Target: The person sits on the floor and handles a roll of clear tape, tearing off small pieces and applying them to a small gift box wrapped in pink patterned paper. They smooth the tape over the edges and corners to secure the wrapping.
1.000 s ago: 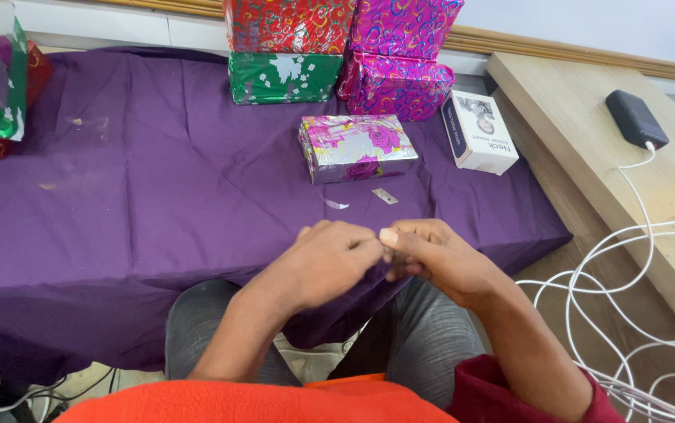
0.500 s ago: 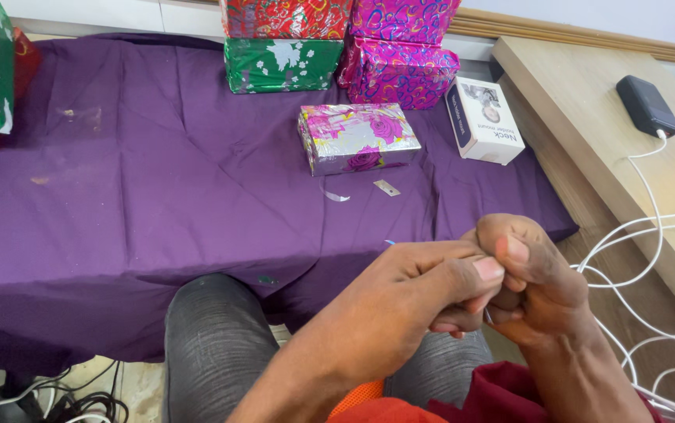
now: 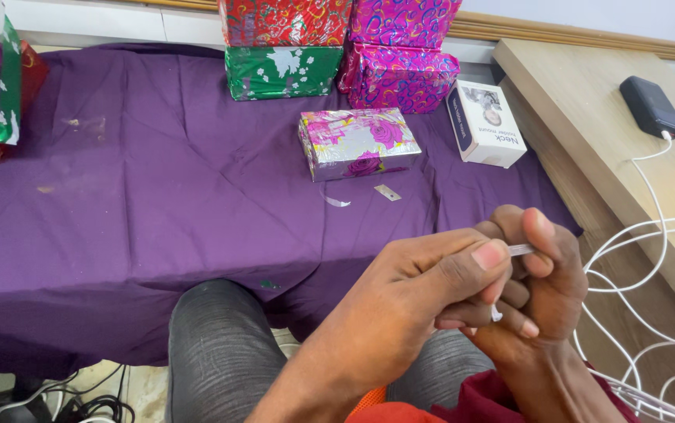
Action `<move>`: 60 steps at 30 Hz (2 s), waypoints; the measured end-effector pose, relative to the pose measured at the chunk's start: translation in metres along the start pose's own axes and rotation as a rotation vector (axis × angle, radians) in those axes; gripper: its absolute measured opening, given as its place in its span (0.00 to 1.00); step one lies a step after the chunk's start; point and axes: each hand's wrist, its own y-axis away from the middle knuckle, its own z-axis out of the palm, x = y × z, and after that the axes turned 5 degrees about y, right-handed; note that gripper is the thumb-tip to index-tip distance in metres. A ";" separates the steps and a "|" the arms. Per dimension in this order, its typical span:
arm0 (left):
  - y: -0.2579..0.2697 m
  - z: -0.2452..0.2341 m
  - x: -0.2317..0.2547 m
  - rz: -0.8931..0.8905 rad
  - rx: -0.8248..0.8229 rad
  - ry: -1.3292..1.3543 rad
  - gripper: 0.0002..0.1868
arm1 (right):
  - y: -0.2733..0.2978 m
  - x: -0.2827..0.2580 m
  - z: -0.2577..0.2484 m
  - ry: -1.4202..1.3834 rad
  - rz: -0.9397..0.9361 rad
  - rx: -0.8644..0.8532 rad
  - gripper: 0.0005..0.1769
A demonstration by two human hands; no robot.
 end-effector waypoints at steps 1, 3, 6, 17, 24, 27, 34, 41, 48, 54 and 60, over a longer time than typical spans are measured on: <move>0.000 0.001 0.001 -0.002 -0.004 0.014 0.21 | 0.000 0.001 0.003 -0.035 -0.009 -0.008 0.22; -0.002 0.002 0.001 -0.008 -0.013 0.044 0.21 | -0.002 0.003 0.006 -0.096 -0.016 -0.044 0.26; -0.006 -0.004 0.006 -0.047 0.022 -0.087 0.19 | -0.007 0.007 0.006 -0.071 -0.014 -0.060 0.24; 0.011 -0.046 0.031 -0.400 0.280 -1.431 0.20 | -0.019 -0.010 -0.015 1.908 0.136 0.258 0.21; 0.028 -0.071 0.007 -0.464 0.360 -1.312 0.25 | -0.003 -0.008 -0.035 1.871 0.177 0.145 0.13; 0.027 -0.075 -0.002 -0.135 0.365 -1.102 0.16 | -0.001 -0.012 -0.039 1.835 0.253 0.340 0.13; 0.012 -0.074 -0.013 0.080 0.218 -1.262 0.09 | -0.007 -0.024 -0.050 1.861 0.213 0.442 0.12; -0.004 -0.090 -0.012 0.044 0.108 -1.120 0.13 | -0.025 -0.036 -0.067 1.901 0.244 0.431 0.13; -0.026 -0.112 -0.011 -0.093 0.235 -1.077 0.21 | -0.062 -0.042 -0.090 1.563 0.142 0.392 0.21; -0.051 -0.120 -0.001 -0.117 0.239 -0.911 0.27 | -0.091 -0.027 -0.132 0.823 -0.096 0.645 0.30; -0.053 -0.121 0.026 0.005 0.313 -0.872 0.29 | -0.096 -0.014 -0.166 1.682 -0.149 0.576 0.19</move>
